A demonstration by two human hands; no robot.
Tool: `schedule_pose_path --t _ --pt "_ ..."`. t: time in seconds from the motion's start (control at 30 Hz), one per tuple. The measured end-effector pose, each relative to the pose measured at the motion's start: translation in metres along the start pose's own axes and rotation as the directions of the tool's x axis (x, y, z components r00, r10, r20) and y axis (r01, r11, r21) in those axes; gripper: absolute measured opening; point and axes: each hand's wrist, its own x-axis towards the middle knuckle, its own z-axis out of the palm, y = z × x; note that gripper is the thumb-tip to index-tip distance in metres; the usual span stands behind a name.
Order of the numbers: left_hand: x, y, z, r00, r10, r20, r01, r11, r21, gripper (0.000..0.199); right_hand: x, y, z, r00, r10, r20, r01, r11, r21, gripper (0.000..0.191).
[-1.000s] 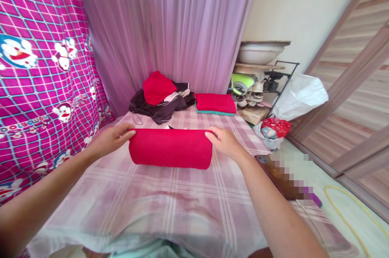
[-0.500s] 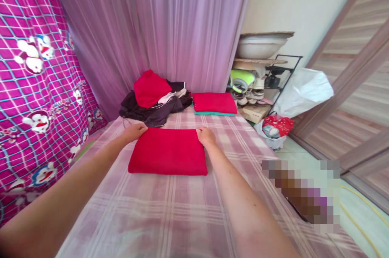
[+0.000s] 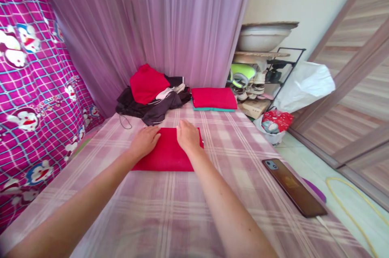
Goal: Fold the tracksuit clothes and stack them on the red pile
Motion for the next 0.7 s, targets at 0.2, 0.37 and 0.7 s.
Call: schedule_pose_path --t 0.2,0.37,0.7 --pt "-0.011 0.026 0.028 0.985 -0.123 0.120 0.107 0.986 0.125 0.056 -0.022 -0.037 0.035 0.970 0.045 0.239 -0.008 0.988 -0.157 0.050" --pt "-0.017 0.022 0.028 0.981 -0.153 0.122 0.136 0.981 0.140 0.056 -0.025 -0.028 0.030 0.966 0.055 0.253 -0.006 0.981 -0.193 0.054" --pt "-0.024 0.026 0.032 0.983 -0.175 0.057 0.172 0.984 0.056 0.054 -0.036 0.006 0.023 0.992 0.077 0.099 -0.053 0.975 -0.218 0.051"
